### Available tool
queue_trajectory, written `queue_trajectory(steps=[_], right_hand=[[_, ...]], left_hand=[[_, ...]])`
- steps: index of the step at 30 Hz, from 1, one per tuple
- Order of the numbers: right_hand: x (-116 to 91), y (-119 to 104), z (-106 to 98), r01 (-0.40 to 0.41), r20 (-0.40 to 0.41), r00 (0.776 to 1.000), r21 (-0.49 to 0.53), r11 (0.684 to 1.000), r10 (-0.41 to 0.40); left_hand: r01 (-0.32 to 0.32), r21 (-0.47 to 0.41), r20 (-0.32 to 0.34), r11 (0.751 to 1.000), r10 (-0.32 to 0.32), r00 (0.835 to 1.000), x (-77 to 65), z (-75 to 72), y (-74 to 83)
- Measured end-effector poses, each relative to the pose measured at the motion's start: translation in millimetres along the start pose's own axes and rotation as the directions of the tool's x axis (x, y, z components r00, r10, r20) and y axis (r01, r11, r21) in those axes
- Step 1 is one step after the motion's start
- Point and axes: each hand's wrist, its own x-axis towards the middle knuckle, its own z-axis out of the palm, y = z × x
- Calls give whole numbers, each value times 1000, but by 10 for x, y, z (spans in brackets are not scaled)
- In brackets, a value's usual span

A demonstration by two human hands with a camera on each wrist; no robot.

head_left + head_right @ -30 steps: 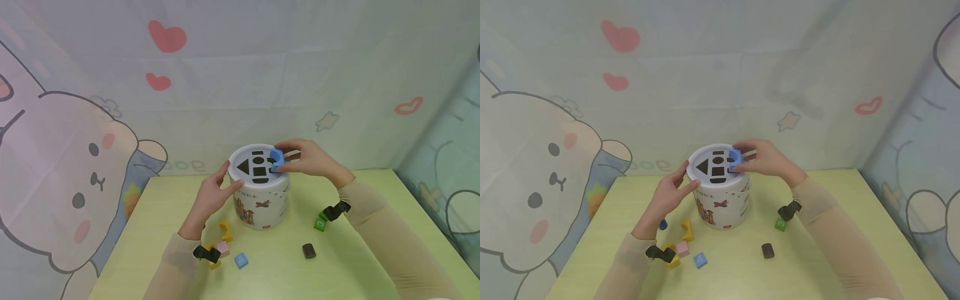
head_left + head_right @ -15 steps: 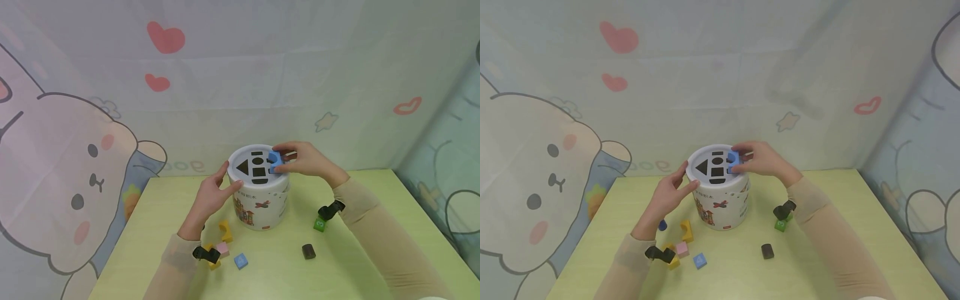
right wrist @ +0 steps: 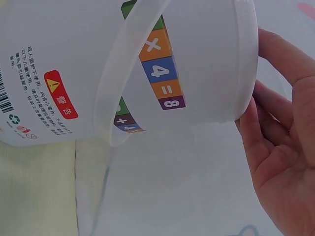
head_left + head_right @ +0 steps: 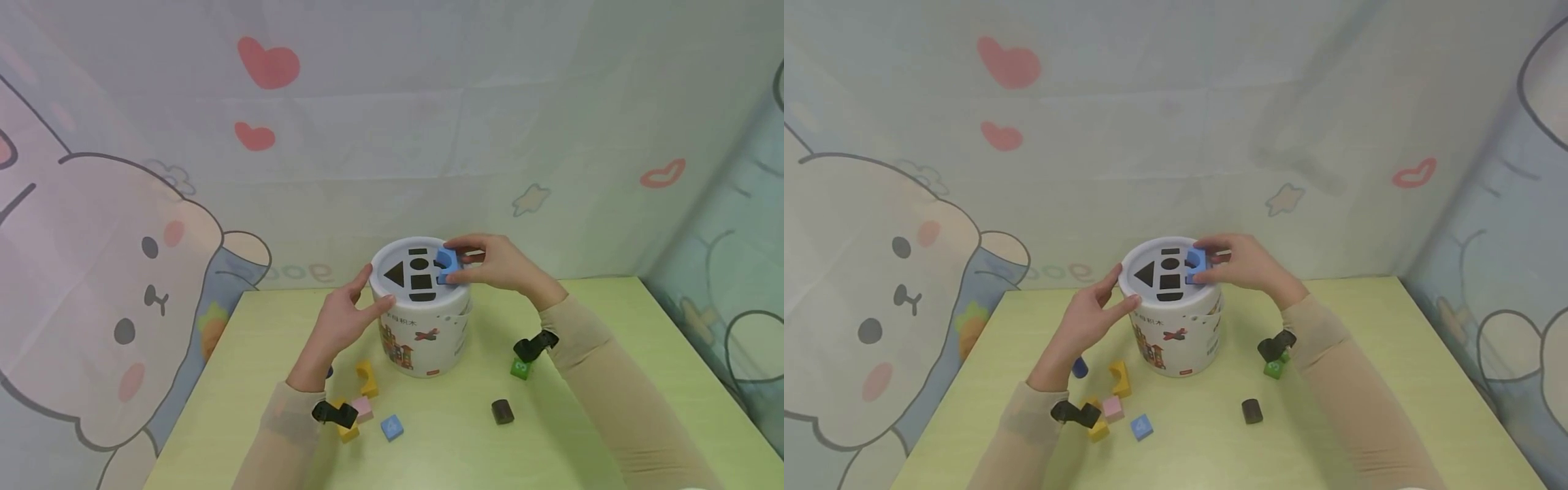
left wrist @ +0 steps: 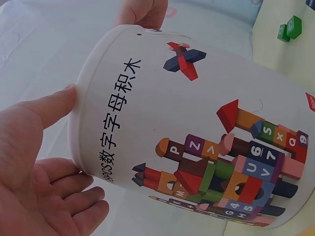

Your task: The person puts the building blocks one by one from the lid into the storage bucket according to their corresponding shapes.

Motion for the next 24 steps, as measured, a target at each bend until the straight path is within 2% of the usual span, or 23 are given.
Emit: queue_trajectory(steps=[7,12,24], right_hand=[[9,2,14,16,5,1000,-18,1000,-16],[20,-48,17,55,4,999,-70,996,-55],[-8,-50,47,73,-10,997,-77,994,-74]], left_hand=[[20,-5,-6,1000,-20,1000,2,11,-12],[6,-19,-4,1000,-6,1000,3,16,-11],[-5,-36,-3,999,5,1000,0,19,-14]])
